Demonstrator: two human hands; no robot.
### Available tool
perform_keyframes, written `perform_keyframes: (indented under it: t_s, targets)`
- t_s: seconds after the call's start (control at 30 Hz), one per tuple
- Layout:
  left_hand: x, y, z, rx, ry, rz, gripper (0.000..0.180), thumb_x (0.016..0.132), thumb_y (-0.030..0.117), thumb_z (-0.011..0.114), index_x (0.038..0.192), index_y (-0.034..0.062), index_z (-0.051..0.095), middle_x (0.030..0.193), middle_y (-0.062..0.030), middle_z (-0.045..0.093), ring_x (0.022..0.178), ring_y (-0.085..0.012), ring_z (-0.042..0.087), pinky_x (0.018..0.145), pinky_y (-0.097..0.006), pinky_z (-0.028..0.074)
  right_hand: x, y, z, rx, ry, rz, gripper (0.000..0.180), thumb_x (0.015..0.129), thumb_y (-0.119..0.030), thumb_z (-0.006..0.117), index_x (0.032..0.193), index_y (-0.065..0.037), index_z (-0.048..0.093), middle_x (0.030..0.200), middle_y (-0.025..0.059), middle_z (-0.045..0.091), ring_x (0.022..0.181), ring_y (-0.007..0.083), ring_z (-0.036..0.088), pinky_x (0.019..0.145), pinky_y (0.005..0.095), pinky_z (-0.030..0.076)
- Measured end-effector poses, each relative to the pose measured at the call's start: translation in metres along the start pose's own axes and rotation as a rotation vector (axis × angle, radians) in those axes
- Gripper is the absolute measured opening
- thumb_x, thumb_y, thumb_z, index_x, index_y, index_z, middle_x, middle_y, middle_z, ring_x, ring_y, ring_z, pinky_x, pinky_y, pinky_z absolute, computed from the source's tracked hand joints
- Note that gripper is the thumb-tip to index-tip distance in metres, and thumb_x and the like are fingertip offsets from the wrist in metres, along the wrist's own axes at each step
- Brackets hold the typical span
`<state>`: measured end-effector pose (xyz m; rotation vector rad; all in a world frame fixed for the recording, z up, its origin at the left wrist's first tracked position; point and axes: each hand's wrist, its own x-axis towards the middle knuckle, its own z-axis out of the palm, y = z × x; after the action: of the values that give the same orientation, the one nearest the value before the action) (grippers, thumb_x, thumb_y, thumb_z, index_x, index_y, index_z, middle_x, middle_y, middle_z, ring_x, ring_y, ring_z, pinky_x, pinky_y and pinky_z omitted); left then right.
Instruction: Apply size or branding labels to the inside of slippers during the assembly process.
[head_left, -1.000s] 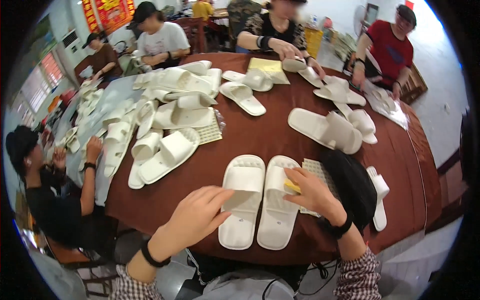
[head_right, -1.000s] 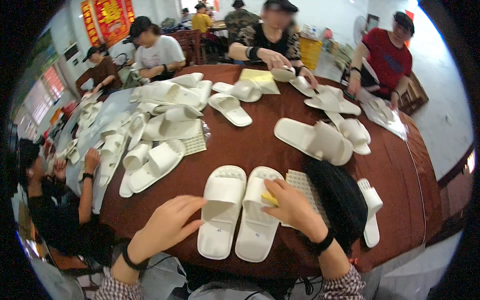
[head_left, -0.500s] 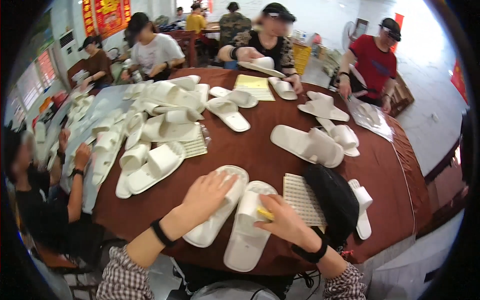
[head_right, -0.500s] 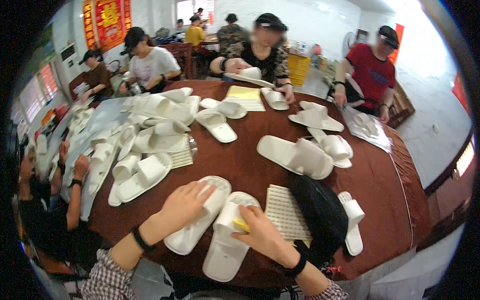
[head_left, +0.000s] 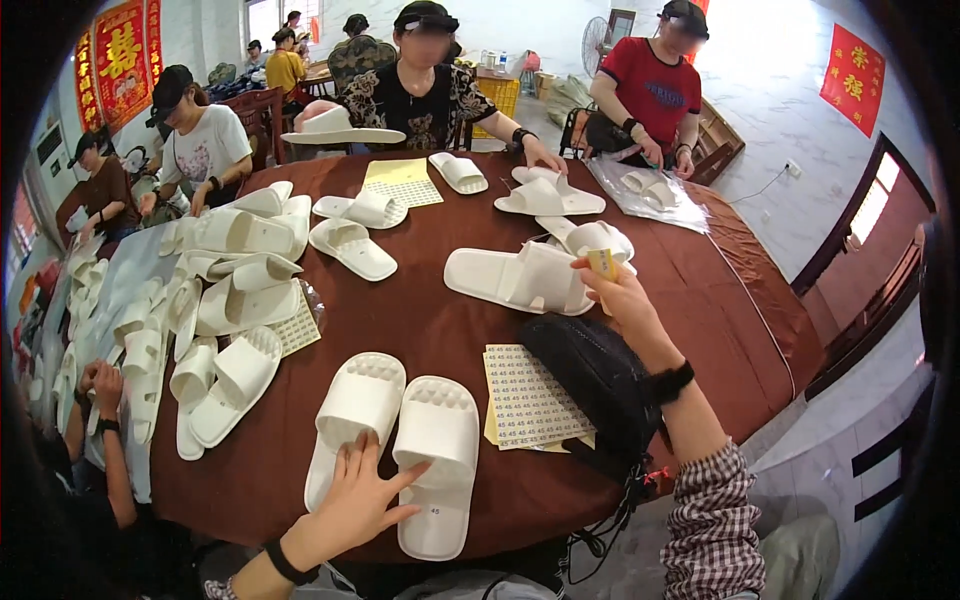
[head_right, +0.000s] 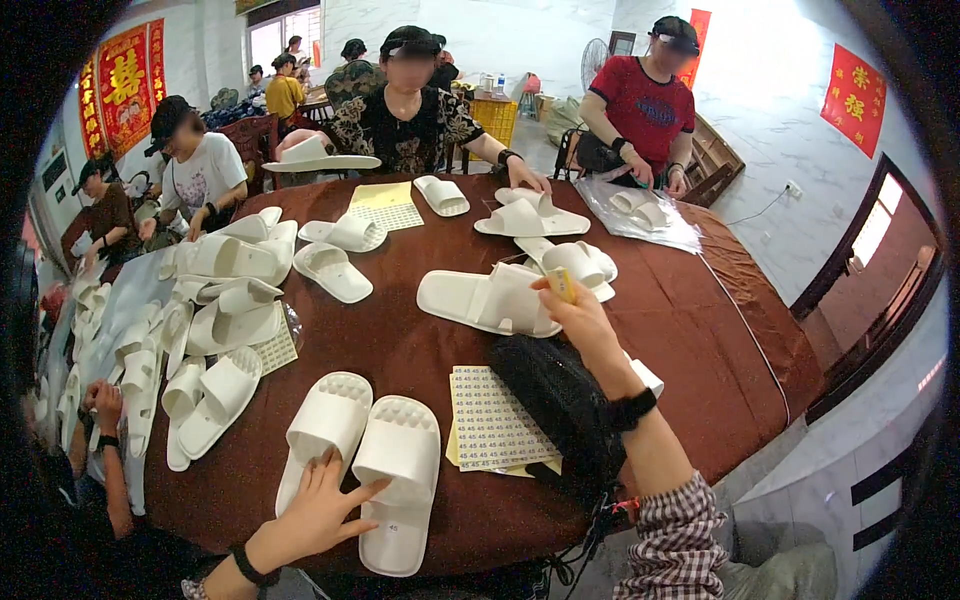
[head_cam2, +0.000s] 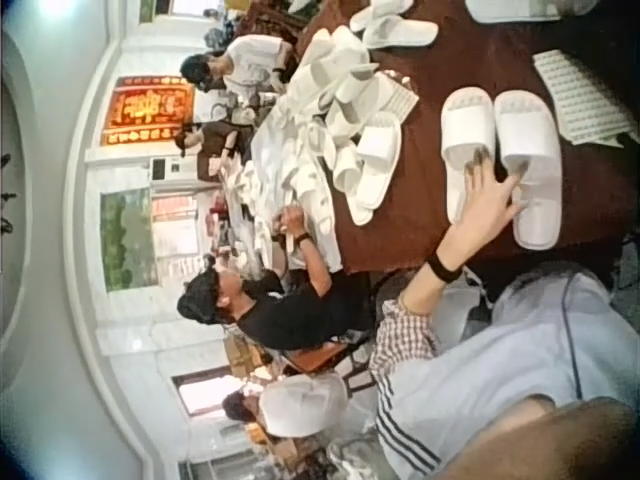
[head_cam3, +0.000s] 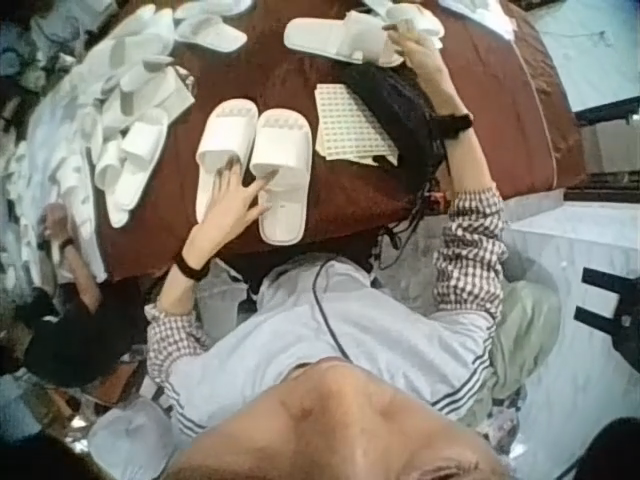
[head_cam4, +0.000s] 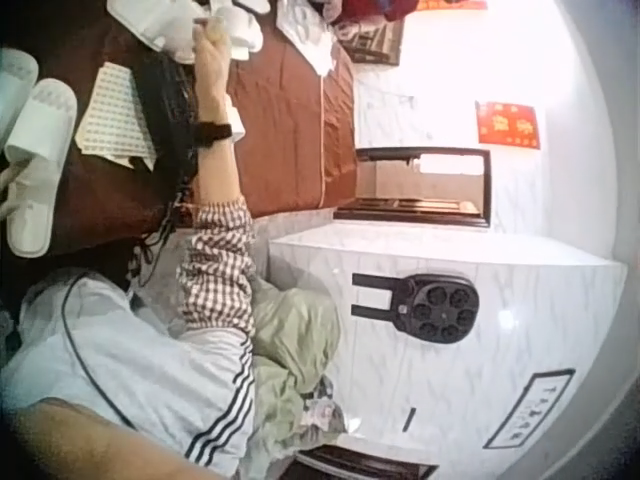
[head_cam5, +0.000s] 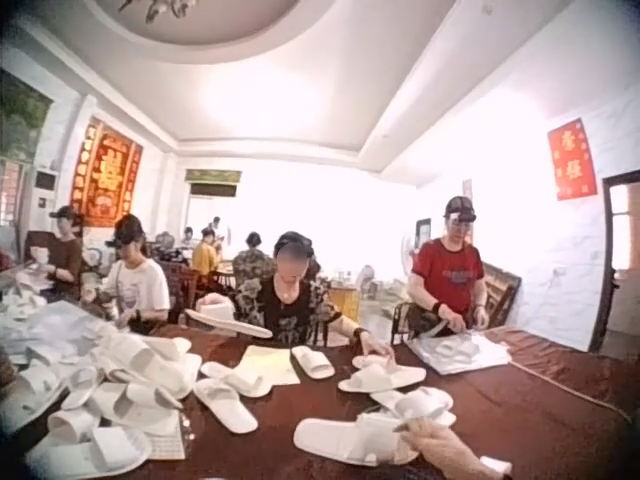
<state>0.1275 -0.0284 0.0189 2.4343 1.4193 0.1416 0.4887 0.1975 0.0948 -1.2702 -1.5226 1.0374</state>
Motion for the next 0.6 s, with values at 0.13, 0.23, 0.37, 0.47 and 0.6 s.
perform_keyframes:
  t_s: [0.13, 0.23, 0.37, 0.47, 0.6]
  targets:
    - [0.018, -0.004, 0.011, 0.112, 0.038, -0.020, 0.061, 0.091, 0.043, 0.066, 0.136, 0.0026, 0.054, 0.134, -0.0417, 0.037, 0.133, -0.0576, 0.032, 0.112, -0.062, 0.026, 0.040, 0.061, -0.018, 0.098, -0.095, 0.140, 0.023, 0.097, -0.026, 0.064, 0.111, -0.008, 0.069, 0.096, -0.0026, 0.062, 0.086, 0.0086, 0.054, 0.076, 0.0247, 0.043]
    - [0.016, -0.022, 0.026, -0.068, 0.179, -0.058, 0.052, 0.090, 0.036, 0.067, 0.111, -0.0108, 0.059, 0.128, -0.0394, 0.042, 0.128, -0.0568, 0.036, 0.109, -0.062, 0.030, 0.051, 0.061, 0.026, 0.129, -0.134, 0.044, 0.025, 0.096, -0.027, 0.065, 0.112, -0.007, 0.069, 0.098, -0.0016, 0.064, 0.088, 0.0100, 0.056, 0.076, 0.0257, 0.045]
    - [0.017, -0.021, 0.017, -0.443, 0.296, -0.038, 0.030, 0.091, 0.008, 0.055, 0.115, -0.0096, 0.057, 0.118, -0.0250, 0.050, 0.109, -0.0420, 0.054, 0.096, -0.046, 0.045, 0.070, 0.090, 0.005, 0.174, 0.002, 0.073, 0.031, 0.096, -0.031, 0.067, 0.114, -0.006, 0.068, 0.106, 0.0013, 0.066, 0.096, 0.0142, 0.060, 0.085, 0.0308, 0.048]
    - [-0.010, -0.020, -0.004, -0.647, 0.374, -0.161, 0.014, 0.085, 0.004, 0.052, 0.091, -0.0079, 0.057, 0.116, -0.0239, 0.054, 0.102, -0.0406, 0.058, 0.088, -0.044, 0.048, 0.078, 0.107, 0.002, 0.194, 0.051, 0.040, 0.031, 0.094, -0.032, 0.070, 0.114, -0.007, 0.068, 0.107, 0.0013, 0.066, 0.096, 0.0142, 0.060, 0.084, 0.0300, 0.048]
    - [-0.044, -0.040, -0.033, -0.706, 0.633, -0.294, 0.019, 0.079, -0.001, 0.049, 0.094, -0.0060, 0.060, 0.096, -0.0193, 0.060, 0.092, -0.0394, 0.060, 0.084, -0.043, 0.049, 0.083, 0.111, -0.022, 0.276, 0.065, 0.077, 0.032, 0.094, -0.026, 0.069, 0.118, -0.005, 0.067, 0.113, 0.0041, 0.065, 0.102, 0.0163, 0.061, 0.089, 0.0315, 0.049]
